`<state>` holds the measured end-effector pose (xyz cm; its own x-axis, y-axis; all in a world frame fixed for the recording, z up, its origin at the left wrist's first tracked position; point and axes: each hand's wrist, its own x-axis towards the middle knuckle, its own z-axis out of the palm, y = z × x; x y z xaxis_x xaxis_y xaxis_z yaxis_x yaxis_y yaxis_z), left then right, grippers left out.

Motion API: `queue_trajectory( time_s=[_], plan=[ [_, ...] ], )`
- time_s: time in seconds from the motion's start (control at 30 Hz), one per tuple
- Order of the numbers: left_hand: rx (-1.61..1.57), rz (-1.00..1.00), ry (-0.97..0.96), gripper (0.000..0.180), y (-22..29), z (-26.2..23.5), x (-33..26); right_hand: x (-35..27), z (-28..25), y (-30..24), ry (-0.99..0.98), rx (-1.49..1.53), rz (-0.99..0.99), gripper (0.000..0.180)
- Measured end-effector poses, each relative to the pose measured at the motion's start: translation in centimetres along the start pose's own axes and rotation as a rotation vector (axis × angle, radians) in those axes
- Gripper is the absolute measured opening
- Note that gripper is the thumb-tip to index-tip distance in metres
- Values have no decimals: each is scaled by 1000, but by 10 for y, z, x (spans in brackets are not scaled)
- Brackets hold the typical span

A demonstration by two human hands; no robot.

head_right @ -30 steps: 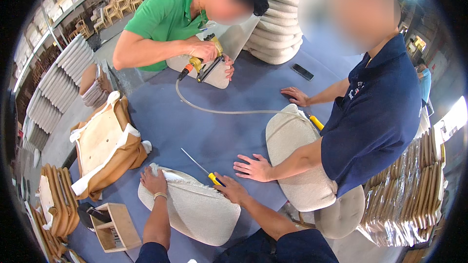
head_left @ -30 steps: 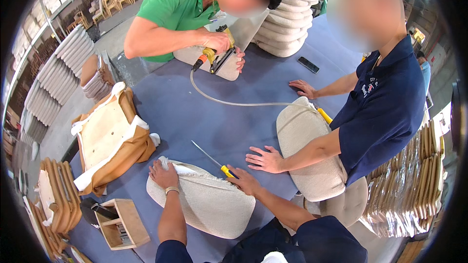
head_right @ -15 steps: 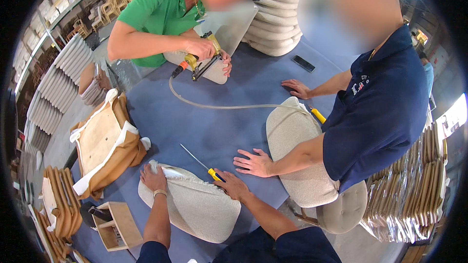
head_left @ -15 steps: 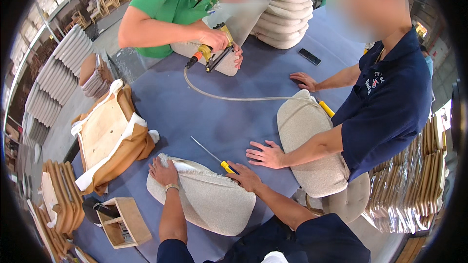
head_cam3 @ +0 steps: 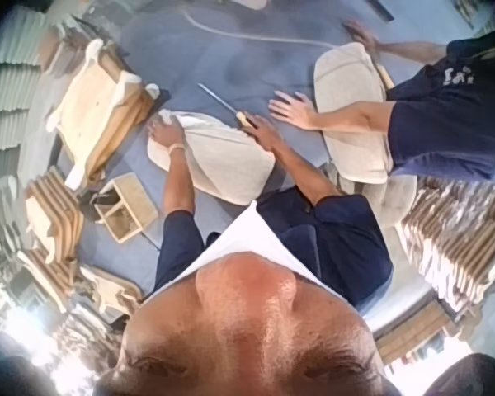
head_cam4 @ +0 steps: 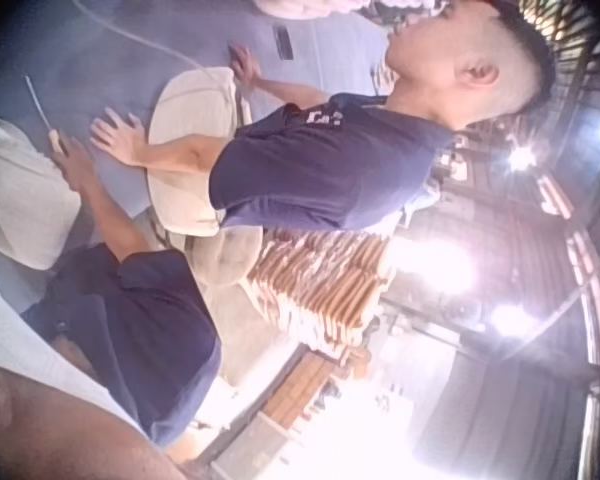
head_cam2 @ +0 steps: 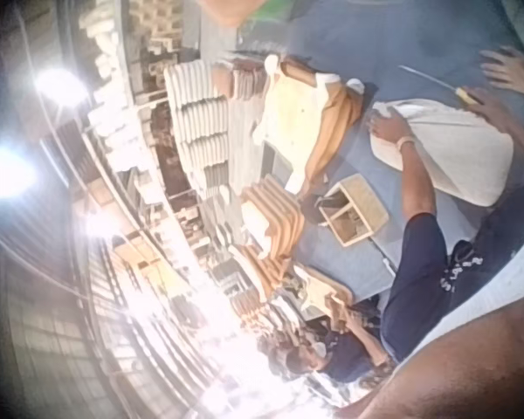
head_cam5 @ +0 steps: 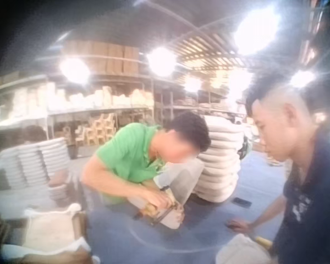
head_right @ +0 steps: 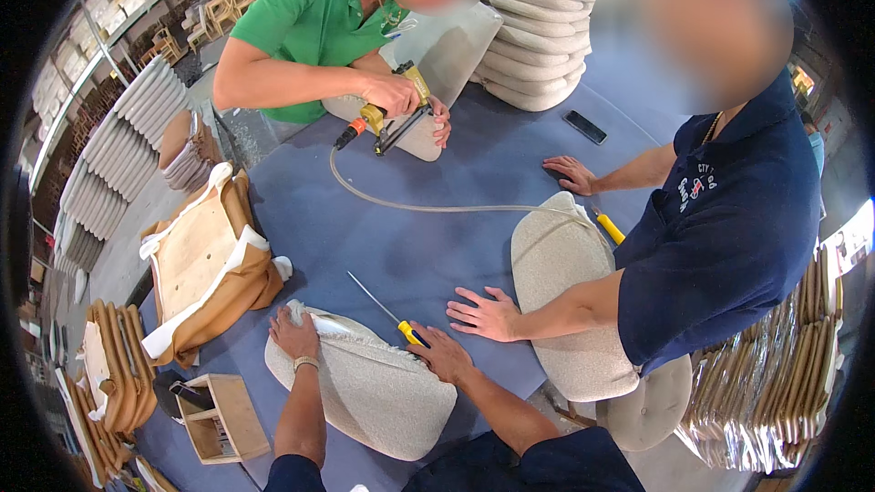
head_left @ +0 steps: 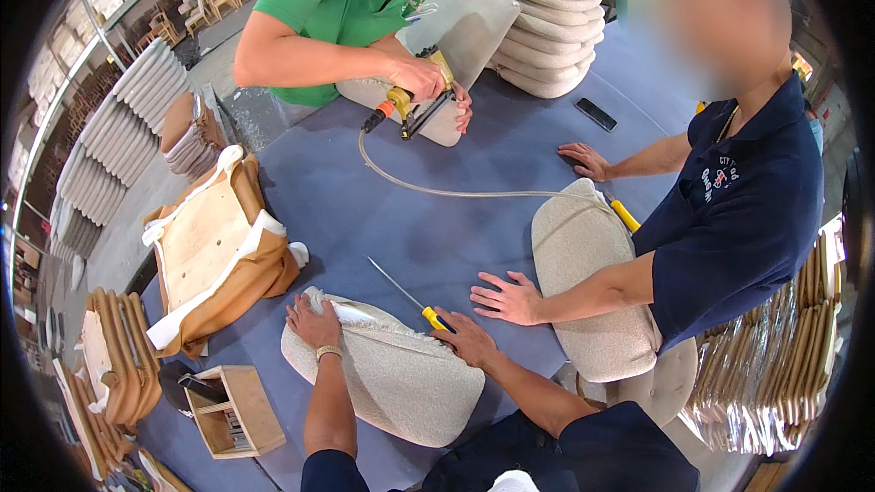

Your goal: The person trims excess fabric from a cushion cover using a utility knife, then uses a staple gun to secure the fabric to the cushion. The person handles multiple cushion covers and staples them in sequence.

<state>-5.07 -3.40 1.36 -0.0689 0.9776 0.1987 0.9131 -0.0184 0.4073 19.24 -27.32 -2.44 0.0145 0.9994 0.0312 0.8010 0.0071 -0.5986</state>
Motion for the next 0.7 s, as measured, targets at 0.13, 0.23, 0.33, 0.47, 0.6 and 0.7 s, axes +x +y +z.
queue_trajectory(
  time_s=[0.13, 0.23, 0.33, 0.47, 0.6, 0.7],
  plan=[
    [-10, 5, -5, 56, -1, -1, 0, 1, 2, 1, 14, 17, -14, 41],
    [-2, 17, -12, 57, -1, -2, 0, 1, 3, 2, 10, 18, -7, 40],
    [-8, 19, -14, 57, 2, -4, -1, 1, 1, 2, -20, 16, 11, 41],
    [-4, 4, -28, 56, 7, -8, -1, 1, 1, 1, -21, 3, -4, 42],
    [-13, 0, -26, 54, 5, -10, -1, 3, -4, -3, -56, 9, 14, 43],
    [-22, 12, -9, 53, 3, -7, 0, 2, -3, -1, -53, 0, 1, 44]
  ],
)
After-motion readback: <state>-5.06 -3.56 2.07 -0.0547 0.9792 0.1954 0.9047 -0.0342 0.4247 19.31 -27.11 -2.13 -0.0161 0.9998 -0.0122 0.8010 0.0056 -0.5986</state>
